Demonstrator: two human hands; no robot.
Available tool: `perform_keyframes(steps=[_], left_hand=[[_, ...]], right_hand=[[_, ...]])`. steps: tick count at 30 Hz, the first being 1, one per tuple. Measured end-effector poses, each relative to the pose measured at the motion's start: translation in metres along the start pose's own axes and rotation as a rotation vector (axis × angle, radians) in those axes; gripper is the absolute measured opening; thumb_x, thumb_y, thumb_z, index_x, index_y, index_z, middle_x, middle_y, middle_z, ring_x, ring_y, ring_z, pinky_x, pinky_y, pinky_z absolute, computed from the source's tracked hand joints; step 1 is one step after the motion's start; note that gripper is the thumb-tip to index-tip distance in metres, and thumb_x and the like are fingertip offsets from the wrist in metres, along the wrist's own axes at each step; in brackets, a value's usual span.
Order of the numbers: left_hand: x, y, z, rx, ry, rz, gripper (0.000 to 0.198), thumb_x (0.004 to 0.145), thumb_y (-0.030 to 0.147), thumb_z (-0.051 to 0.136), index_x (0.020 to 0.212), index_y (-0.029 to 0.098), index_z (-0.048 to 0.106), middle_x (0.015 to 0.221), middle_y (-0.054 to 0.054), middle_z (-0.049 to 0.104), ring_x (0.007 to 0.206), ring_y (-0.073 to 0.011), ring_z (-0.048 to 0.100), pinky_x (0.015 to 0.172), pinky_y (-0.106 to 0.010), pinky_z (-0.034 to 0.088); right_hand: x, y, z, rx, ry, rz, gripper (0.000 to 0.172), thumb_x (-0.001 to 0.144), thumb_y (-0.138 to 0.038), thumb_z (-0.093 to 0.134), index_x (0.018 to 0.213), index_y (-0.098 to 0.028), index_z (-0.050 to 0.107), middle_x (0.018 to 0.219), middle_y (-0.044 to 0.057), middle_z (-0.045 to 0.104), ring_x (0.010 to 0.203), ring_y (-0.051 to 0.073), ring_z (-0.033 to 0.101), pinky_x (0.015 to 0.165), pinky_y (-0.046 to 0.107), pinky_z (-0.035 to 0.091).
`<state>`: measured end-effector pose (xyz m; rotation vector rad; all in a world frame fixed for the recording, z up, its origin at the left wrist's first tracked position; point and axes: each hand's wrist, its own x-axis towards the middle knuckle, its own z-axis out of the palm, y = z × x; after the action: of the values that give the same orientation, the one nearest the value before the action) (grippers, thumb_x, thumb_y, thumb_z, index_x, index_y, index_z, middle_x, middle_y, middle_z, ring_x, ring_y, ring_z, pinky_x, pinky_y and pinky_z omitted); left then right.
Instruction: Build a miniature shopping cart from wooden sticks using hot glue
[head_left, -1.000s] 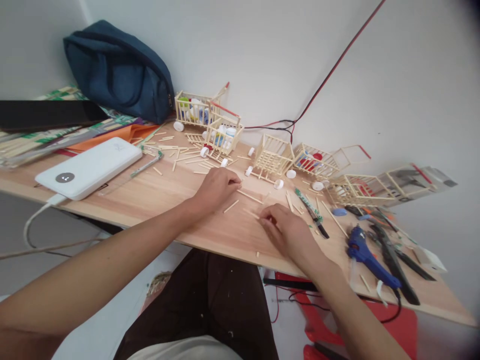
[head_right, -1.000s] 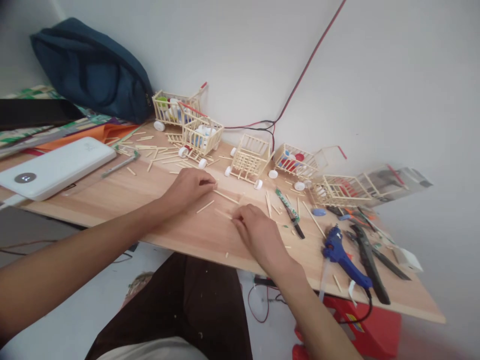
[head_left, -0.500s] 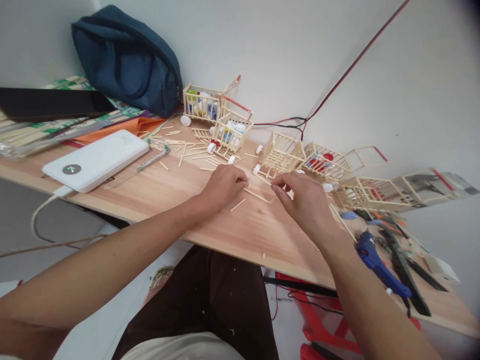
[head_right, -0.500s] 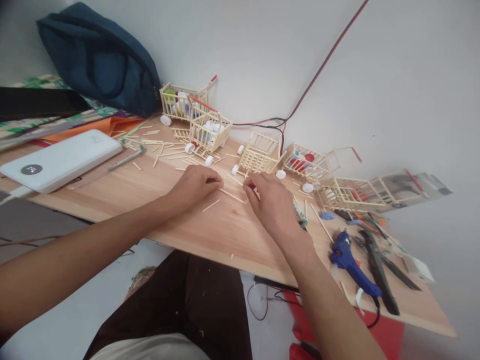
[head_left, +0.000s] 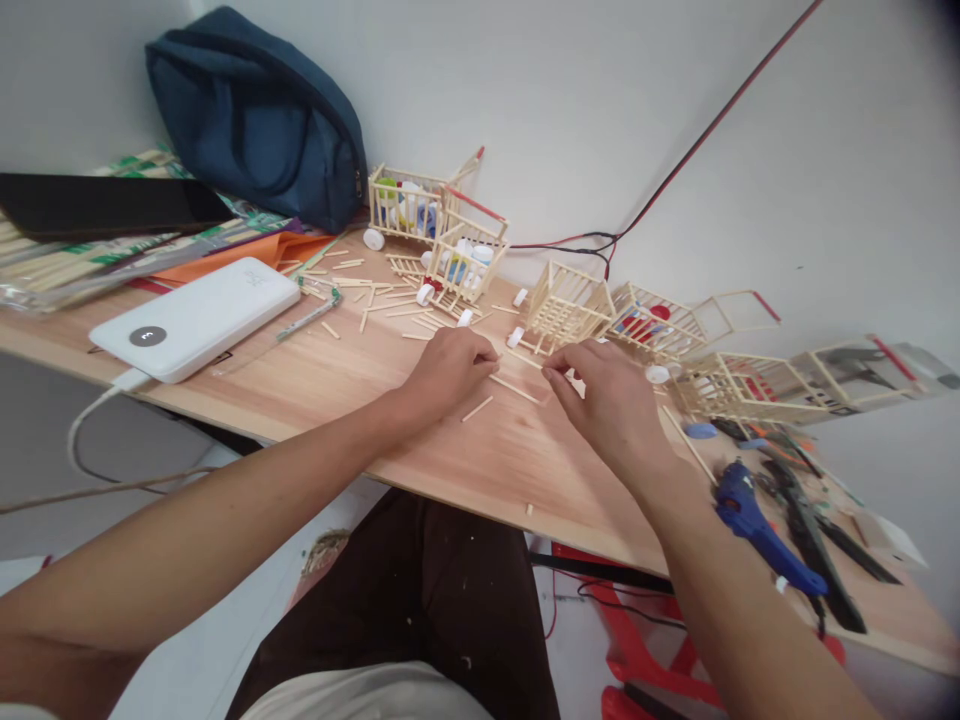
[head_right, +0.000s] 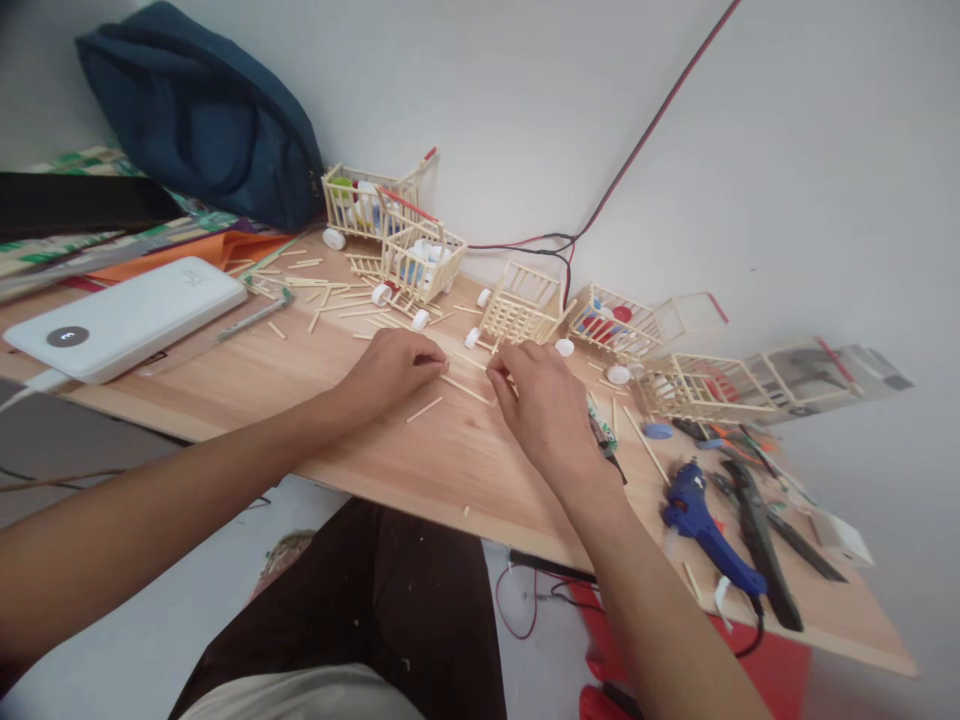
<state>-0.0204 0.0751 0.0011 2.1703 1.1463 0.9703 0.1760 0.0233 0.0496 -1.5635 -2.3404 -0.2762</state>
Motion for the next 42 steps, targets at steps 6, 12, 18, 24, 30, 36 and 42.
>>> perform_keyframes(steps=[6, 12, 18, 24, 30, 36, 42], left_hand=[[0.0001, -0.0017, 0.0011, -0.008, 0.004, 0.008, 0.015, 0.074, 0.015, 0.058, 0.063, 0.016, 0.069, 0.061, -0.001, 0.065, 0.062, -0.0146, 0.055, 0.064, -0.028, 0.036], [-0.0004, -0.0006, 0.0003, -0.014, 0.005, 0.009, 0.017, 0.075, 0.015, 0.058, 0.062, 0.015, 0.068, 0.061, -0.002, 0.065, 0.061, -0.0146, 0.054, 0.064, -0.028, 0.035], [-0.0004, -0.0002, -0.0003, 0.000, -0.001, 0.016, 0.017, 0.075, 0.015, 0.056, 0.062, 0.015, 0.068, 0.058, -0.001, 0.064, 0.060, -0.0144, 0.053, 0.063, -0.028, 0.035], [-0.0002, 0.0005, -0.0002, 0.020, -0.001, 0.021, 0.019, 0.075, 0.016, 0.056, 0.059, 0.015, 0.067, 0.056, -0.001, 0.062, 0.058, -0.0138, 0.051, 0.061, -0.028, 0.034], [0.0005, -0.0004, 0.0003, 0.039, -0.003, 0.019, 0.021, 0.075, 0.016, 0.056, 0.056, 0.014, 0.065, 0.055, 0.000, 0.060, 0.057, -0.0125, 0.051, 0.059, -0.027, 0.031], [0.0001, 0.0011, -0.0005, 0.039, -0.003, 0.013, 0.022, 0.076, 0.017, 0.056, 0.056, 0.015, 0.066, 0.056, -0.001, 0.060, 0.057, -0.0127, 0.049, 0.060, -0.027, 0.031], [0.0004, 0.0007, -0.0003, 0.052, -0.013, 0.018, 0.024, 0.076, 0.018, 0.056, 0.053, 0.014, 0.063, 0.052, 0.000, 0.055, 0.056, -0.0120, 0.046, 0.059, -0.027, 0.029]], right_hand=[[0.0012, -0.0004, 0.0024, 0.010, 0.009, -0.013, 0.012, 0.089, -0.026, 0.049, 0.086, -0.021, 0.060, 0.084, 0.007, 0.064, 0.084, 0.023, 0.056, 0.070, 0.033, 0.038], [0.0009, -0.0029, 0.0012, -0.009, -0.019, 0.019, 0.011, 0.089, -0.025, 0.050, 0.086, -0.021, 0.060, 0.084, 0.006, 0.064, 0.085, 0.023, 0.056, 0.069, 0.032, 0.037], [0.0010, -0.0054, 0.0015, -0.030, -0.009, 0.014, 0.010, 0.088, -0.024, 0.051, 0.085, -0.021, 0.060, 0.084, 0.006, 0.064, 0.084, 0.023, 0.055, 0.067, 0.032, 0.036], [0.0008, -0.0047, 0.0023, -0.030, -0.002, -0.002, 0.012, 0.089, -0.025, 0.049, 0.085, -0.021, 0.060, 0.084, 0.007, 0.064, 0.083, 0.024, 0.056, 0.066, 0.032, 0.036], [0.0009, -0.0057, 0.0018, -0.059, -0.015, 0.000, 0.011, 0.090, -0.024, 0.050, 0.084, -0.021, 0.058, 0.084, 0.007, 0.063, 0.084, 0.023, 0.055, 0.064, 0.031, 0.034], [0.0012, -0.0066, 0.0008, -0.066, -0.025, 0.001, 0.012, 0.091, -0.025, 0.049, 0.085, -0.021, 0.059, 0.086, 0.007, 0.063, 0.083, 0.023, 0.054, 0.063, 0.030, 0.034], [0.0024, -0.0065, 0.0007, -0.058, -0.044, -0.003, 0.015, 0.091, -0.025, 0.048, 0.083, -0.020, 0.059, 0.085, 0.007, 0.063, 0.082, 0.022, 0.054, 0.065, 0.030, 0.035]])
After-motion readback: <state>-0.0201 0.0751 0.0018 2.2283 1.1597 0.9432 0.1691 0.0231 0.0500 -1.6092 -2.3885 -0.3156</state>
